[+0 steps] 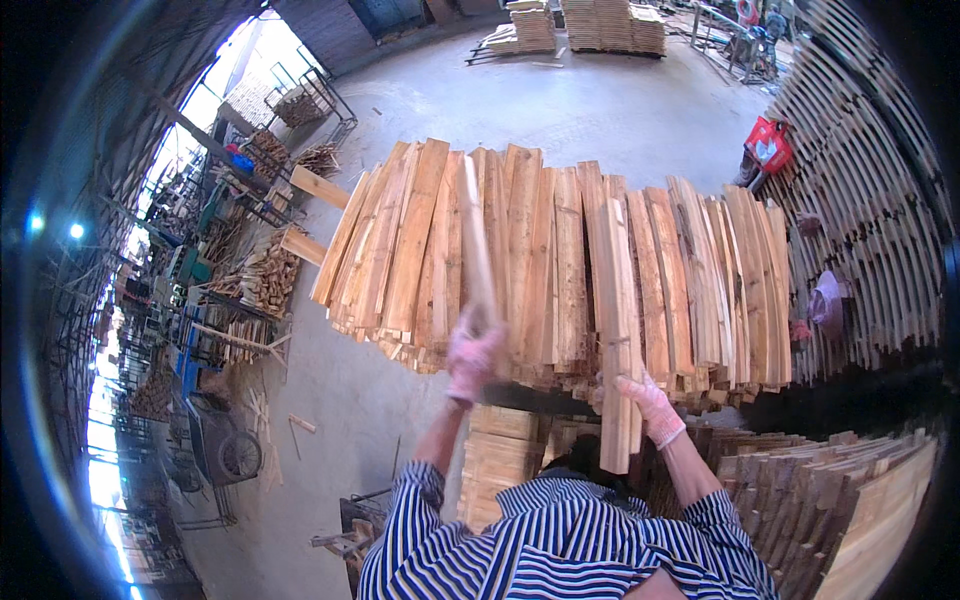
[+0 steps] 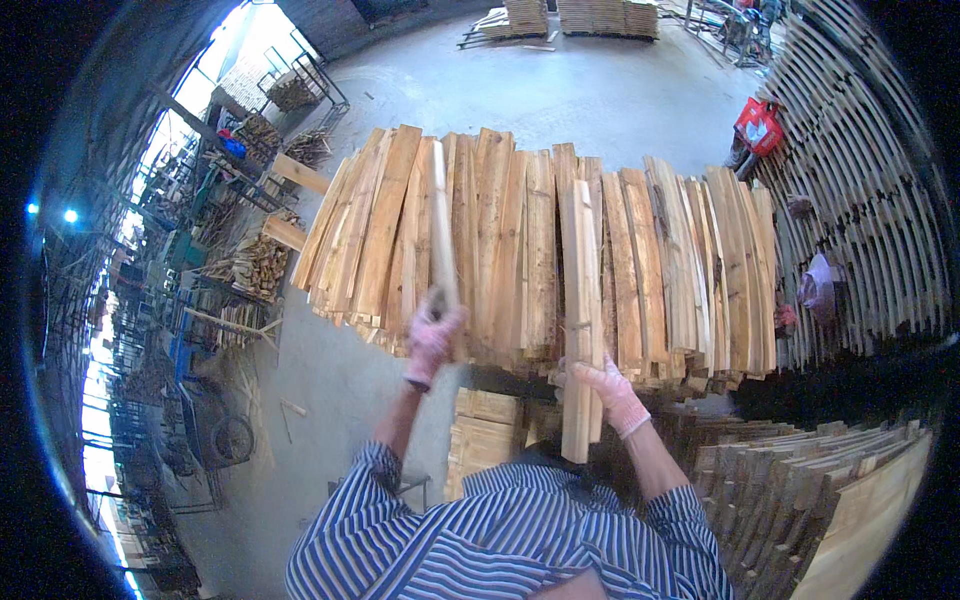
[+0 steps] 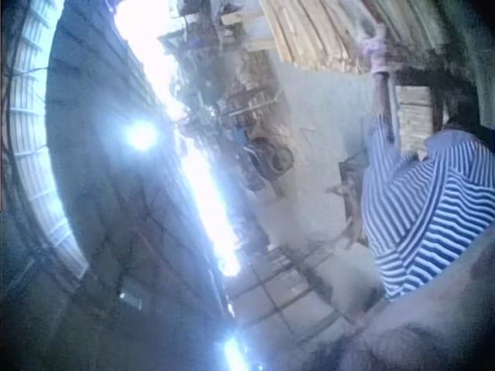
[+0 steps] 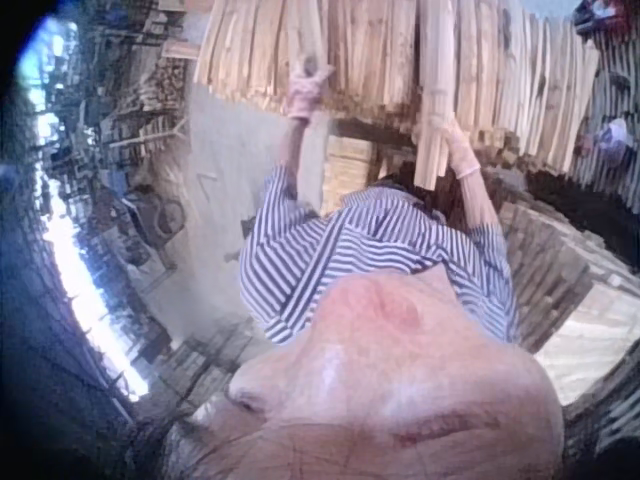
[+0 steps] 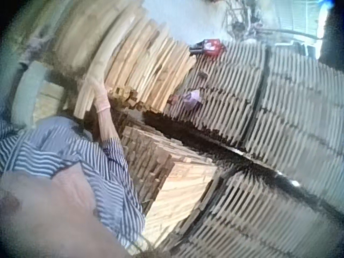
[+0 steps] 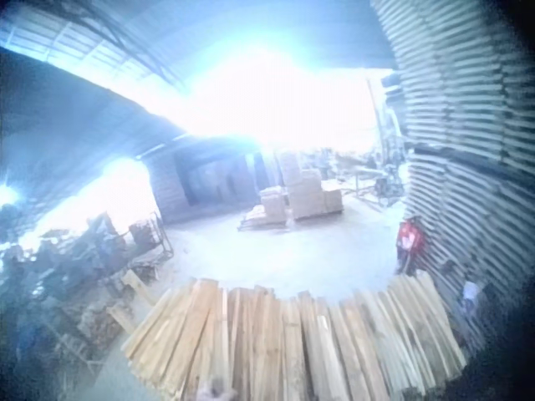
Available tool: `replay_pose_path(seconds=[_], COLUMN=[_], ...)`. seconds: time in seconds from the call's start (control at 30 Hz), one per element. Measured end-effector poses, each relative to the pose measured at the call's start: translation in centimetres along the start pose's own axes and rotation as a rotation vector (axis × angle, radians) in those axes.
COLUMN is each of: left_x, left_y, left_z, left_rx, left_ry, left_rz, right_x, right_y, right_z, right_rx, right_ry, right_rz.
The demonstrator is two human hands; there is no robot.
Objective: The person picks up wooden planks from a large pile and stacks them onto a growing stack. They wear pink gloves and handle the wood by hand, repeatedly lifting and placing the planks to build a neat pile.
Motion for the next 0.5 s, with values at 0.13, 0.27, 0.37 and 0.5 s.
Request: replay_pose_path(seconds=[0.13, 0.27, 0.37, 0.5], left_x=[9.0, 10.0, 5.2, -1.6], left_y=[14.8, 16.2, 16.8, 21.0], left_z=[-2.1, -2.9, -3.5, -7.1], left_rx=[0.09, -0.536, -0.006, 0.459], left_ry=[-0.078, -0.065, -0.024, -0.49], left_rz=[-0.189, -0.325, -0.462, -0.396], right_x=[-2.7, -2.5, -0.7, 2.7], right_y=[-1.1, -2.5, -1.6, -0.6], right_z=[1.7, 2.6, 1.2, 0.9], right_rx=[0.074, 0.122, 0.197, 0.534], right_ry=[0.002, 0.052, -0.074, 0.036], right_rz=[0.01, -0.001, -0.1, 0.074])
Point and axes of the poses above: each hand's wrist, its own x-axis away from the middle knuckle, its own y-axis out of the palm, z = x × y, the point moved 10 cm from there along -x, towards the middle knuckle, and after that the axes turned 15 degrees about -z, right-handed, at the moved point
